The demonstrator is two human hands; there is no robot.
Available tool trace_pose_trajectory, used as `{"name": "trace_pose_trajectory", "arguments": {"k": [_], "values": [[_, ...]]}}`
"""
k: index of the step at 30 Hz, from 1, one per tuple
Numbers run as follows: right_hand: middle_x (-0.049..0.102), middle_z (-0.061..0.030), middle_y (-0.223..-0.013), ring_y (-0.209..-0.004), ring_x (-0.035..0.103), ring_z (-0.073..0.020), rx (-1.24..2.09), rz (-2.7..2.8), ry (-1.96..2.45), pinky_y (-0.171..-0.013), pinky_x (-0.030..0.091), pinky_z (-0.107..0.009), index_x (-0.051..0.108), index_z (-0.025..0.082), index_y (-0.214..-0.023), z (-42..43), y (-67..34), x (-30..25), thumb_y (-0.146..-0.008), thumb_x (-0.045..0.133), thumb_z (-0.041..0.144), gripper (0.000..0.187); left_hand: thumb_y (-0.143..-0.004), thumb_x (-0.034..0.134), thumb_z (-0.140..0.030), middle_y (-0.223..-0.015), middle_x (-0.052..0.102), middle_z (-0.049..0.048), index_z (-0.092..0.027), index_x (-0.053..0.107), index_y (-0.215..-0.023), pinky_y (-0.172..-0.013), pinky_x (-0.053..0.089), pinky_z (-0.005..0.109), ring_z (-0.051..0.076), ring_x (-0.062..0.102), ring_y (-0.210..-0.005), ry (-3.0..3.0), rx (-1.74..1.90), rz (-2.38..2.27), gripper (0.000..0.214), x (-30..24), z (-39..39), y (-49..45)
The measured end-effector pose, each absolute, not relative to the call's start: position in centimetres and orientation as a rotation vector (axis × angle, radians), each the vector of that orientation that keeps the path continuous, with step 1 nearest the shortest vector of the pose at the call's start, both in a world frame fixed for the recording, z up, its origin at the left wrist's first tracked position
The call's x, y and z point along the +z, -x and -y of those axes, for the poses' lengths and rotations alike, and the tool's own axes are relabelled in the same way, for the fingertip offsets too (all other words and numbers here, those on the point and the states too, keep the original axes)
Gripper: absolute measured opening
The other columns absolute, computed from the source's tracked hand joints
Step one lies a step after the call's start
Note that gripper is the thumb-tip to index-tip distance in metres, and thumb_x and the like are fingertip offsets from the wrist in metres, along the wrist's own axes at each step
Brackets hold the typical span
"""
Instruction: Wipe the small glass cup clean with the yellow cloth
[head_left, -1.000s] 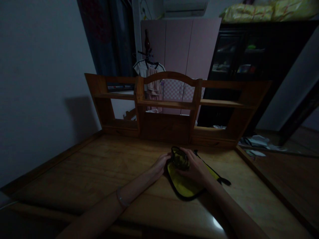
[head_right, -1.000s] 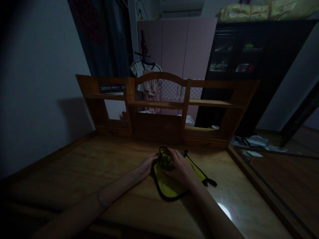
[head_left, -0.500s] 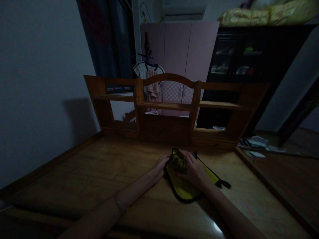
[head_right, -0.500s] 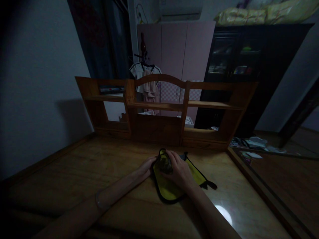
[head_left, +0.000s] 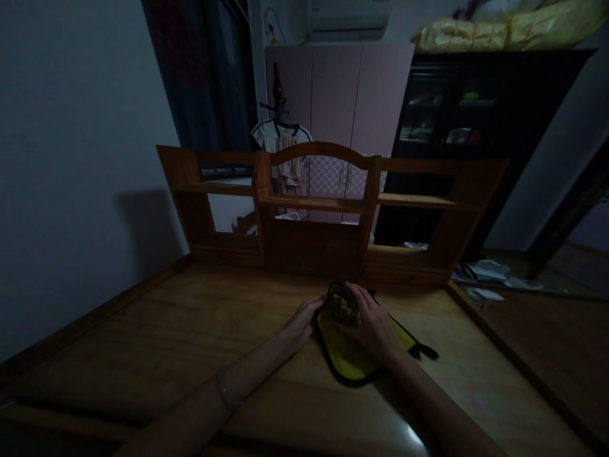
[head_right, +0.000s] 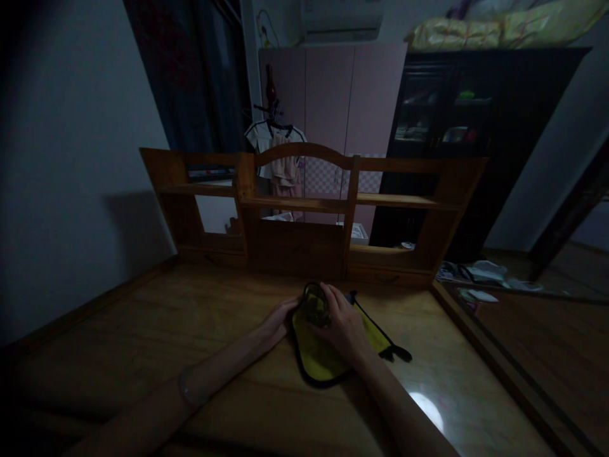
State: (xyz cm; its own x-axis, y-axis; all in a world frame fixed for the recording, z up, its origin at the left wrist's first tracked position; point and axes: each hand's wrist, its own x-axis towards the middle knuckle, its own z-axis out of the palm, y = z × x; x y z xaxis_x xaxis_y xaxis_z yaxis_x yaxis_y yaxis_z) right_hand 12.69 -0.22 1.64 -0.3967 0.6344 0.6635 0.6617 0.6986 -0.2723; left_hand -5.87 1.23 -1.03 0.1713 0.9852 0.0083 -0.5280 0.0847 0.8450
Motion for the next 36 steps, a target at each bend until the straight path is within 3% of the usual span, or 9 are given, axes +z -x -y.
{"name": "trace_pose_trajectory", "arguments": {"k": [8, 27, 36], "values": [[0.049, -0.0123, -0.138, -0.121, 0.054, -0.0299, -0.029, 2.034, 1.069, -0.097, 0.051, -0.045, 0.031, 0.024, -0.144, 0.4, -12.6, 1.8, -0.078, 0.070, 0.039, 0.078, -0.072, 0.075, -0.030, -0.094, 0.073, 0.0076, -0.013, 0.074, -0.097, -0.076, 0.045, 0.026, 0.019, 0.064, -0.084, -0.878, 1.245, -0.660, 0.030, -0.7, -1.0, 6.1], [0.050, -0.0125, -0.136, -0.123, 0.053, -0.0309, -0.016, 2.043, 1.025, -0.100, 0.049, -0.046, 0.033, 0.024, -0.143, 0.8, -12.7, 1.9, -0.077, 0.071, 0.041, 0.078, -0.074, 0.073, -0.029, -0.089, 0.074, 0.0054, -0.013, 0.074, -0.089, -0.072, 0.044, 0.026, 0.018, 0.062, -0.079, -0.889, 1.233, -0.658, 0.021, -0.8, -1.0, 6.2], [0.043, -0.0110, -0.143, -0.132, 0.044, -0.0275, 0.001, 2.125, 0.897, -0.108, 0.044, -0.044, 0.025, 0.026, -0.147, 0.5, -12.6, 1.2, -0.080, 0.069, 0.028, 0.080, -0.069, 0.075, -0.025, -0.096, 0.073, 0.0072, -0.014, 0.073, -0.091, -0.084, 0.047, 0.029, 0.020, 0.064, -0.089, -0.893, 1.267, -0.623, 0.025, -1.6, -1.7, 6.4]]}}
